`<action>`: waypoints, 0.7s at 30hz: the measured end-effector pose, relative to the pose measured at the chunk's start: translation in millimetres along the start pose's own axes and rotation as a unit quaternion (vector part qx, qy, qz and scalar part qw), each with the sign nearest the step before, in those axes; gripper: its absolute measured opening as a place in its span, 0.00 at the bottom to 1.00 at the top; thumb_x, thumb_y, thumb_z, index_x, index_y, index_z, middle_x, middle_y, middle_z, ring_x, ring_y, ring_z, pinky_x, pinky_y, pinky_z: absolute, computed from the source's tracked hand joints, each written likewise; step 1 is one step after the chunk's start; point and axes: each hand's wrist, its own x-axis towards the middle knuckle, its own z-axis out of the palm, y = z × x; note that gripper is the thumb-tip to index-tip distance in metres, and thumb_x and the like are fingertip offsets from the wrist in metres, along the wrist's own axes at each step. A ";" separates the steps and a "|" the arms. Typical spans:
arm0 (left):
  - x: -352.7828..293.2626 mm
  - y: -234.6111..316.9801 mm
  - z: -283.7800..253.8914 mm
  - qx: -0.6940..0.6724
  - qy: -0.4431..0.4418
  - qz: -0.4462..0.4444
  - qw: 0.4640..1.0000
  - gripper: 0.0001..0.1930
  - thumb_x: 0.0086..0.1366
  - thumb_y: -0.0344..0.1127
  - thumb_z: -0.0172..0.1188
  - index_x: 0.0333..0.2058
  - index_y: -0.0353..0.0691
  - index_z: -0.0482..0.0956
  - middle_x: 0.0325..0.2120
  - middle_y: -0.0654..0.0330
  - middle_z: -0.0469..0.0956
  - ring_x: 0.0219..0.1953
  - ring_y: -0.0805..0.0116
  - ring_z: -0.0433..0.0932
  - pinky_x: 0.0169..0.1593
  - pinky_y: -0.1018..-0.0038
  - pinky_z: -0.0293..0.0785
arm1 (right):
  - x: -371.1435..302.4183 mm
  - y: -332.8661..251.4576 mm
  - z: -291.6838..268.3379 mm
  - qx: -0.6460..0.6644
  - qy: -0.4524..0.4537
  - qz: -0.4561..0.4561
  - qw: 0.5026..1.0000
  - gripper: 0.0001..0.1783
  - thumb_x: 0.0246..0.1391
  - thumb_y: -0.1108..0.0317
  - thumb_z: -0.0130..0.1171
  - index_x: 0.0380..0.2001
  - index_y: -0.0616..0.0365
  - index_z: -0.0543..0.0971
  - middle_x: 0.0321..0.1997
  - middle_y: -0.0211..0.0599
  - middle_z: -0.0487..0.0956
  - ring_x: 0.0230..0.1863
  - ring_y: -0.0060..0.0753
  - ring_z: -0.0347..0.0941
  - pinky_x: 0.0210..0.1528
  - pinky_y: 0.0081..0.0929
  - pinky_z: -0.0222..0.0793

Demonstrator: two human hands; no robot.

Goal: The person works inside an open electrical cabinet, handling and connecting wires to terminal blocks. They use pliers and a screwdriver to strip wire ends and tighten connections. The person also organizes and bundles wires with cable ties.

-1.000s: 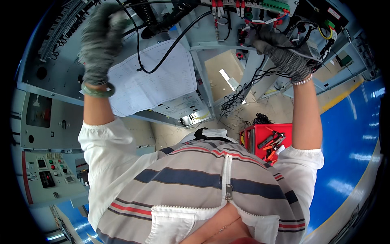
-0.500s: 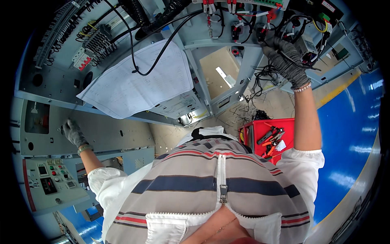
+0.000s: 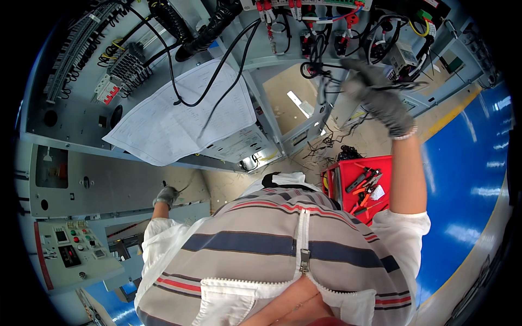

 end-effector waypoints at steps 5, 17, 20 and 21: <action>-60.7 197.7 -194.1 -0.083 0.069 0.232 0.967 0.16 0.63 0.45 0.51 0.38 0.39 0.79 0.32 0.47 0.78 0.36 0.52 0.78 0.42 0.65 0.72 | 1.4 11.2 37.9 -0.057 -0.027 0.064 0.996 0.24 0.50 0.53 0.60 0.46 0.58 0.75 0.22 0.32 0.70 0.24 0.26 0.64 0.30 0.25 0.62; -169.2 403.6 -363.0 -0.264 0.503 0.488 0.662 0.11 0.53 0.32 0.64 0.36 0.39 0.77 0.28 0.59 0.77 0.26 0.68 0.76 0.31 0.73 0.74 | -15.6 10.4 42.8 0.206 0.038 0.097 0.973 0.22 0.59 0.52 0.49 0.36 0.62 0.78 0.29 0.34 0.79 0.28 0.20 0.70 0.35 0.21 0.66; -185.6 419.7 -369.0 -0.198 0.564 0.439 0.670 0.15 0.50 0.42 0.67 0.31 0.39 0.77 0.25 0.55 0.75 0.28 0.57 0.75 0.32 0.66 0.72 | -16.1 -6.0 32.9 0.228 0.079 0.099 0.965 0.21 0.59 0.52 0.50 0.36 0.62 0.78 0.27 0.34 0.79 0.28 0.20 0.71 0.33 0.21 0.66; -186.3 420.3 -368.1 -0.203 0.572 0.439 0.662 0.14 0.51 0.42 0.66 0.30 0.39 0.77 0.25 0.55 0.75 0.28 0.57 0.76 0.32 0.66 0.72 | -14.8 -3.7 32.9 0.237 0.095 0.094 0.962 0.21 0.59 0.53 0.50 0.36 0.62 0.77 0.27 0.34 0.79 0.28 0.20 0.71 0.33 0.21 0.66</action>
